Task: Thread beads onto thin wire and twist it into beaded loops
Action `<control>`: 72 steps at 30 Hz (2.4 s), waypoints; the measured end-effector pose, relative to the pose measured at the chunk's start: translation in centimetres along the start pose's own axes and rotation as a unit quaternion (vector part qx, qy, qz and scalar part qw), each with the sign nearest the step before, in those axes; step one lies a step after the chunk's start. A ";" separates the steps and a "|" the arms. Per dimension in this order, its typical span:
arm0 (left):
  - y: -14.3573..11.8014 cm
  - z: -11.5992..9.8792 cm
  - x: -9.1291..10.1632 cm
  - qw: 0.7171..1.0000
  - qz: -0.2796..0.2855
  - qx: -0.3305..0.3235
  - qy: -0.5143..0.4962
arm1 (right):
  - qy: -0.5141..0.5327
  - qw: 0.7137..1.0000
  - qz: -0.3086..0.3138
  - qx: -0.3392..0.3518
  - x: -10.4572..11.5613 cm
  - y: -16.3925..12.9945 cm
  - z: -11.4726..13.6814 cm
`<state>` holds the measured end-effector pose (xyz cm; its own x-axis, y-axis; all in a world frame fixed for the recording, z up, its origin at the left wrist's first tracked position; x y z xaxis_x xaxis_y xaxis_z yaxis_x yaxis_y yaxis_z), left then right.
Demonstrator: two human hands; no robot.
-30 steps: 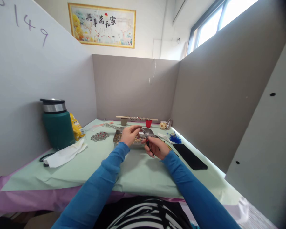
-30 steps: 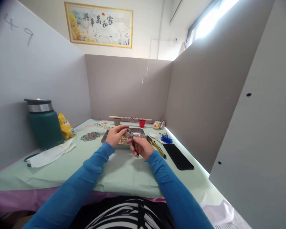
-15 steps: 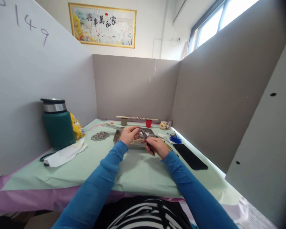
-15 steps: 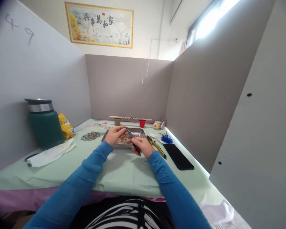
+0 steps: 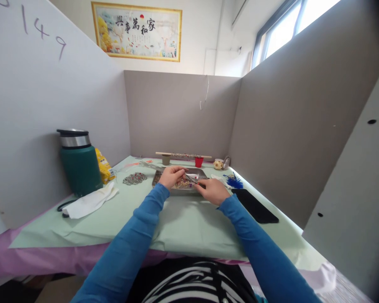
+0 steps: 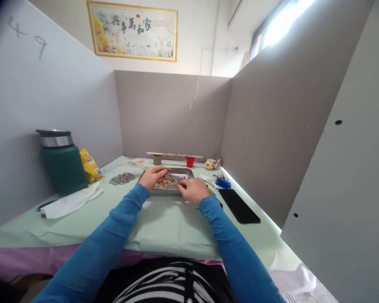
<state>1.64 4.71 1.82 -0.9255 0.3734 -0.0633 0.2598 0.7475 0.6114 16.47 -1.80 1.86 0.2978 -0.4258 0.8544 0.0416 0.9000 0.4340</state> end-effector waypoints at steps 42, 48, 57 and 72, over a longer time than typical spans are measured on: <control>-0.9 0.9 -1.9 0.949 -0.080 0.128 -0.276 | -0.031 0.983 -0.164 -0.078 -1.7 -1.1 0.9; -0.7 0.7 -1.6 0.991 -0.067 0.060 -0.098 | -0.045 0.983 -0.159 -0.081 -1.7 -1.1 1.0; -0.5 0.9 -0.9 0.995 -0.099 0.016 0.000 | 0.016 0.985 -0.139 -0.104 -1.9 -0.9 1.0; -0.7 1.3 -0.9 0.977 -0.115 0.095 -0.150 | 0.099 0.987 -0.105 -0.075 -1.9 -0.5 0.5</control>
<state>2.60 4.56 0.46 -0.8506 0.3069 -0.4269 0.1280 0.9084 0.3981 15.43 -1.49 0.12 0.4473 -0.5915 0.6708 0.2588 0.8036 0.5360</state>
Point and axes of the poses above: each hand's wrist, its own y-axis towards the middle knuckle, its own x-axis out of the back of the hand, z = x × y, the point moved 5 cm from there along y, towards the middle knuckle, and after that the axes turned 15 degrees about -x, right-handed, at the moved point
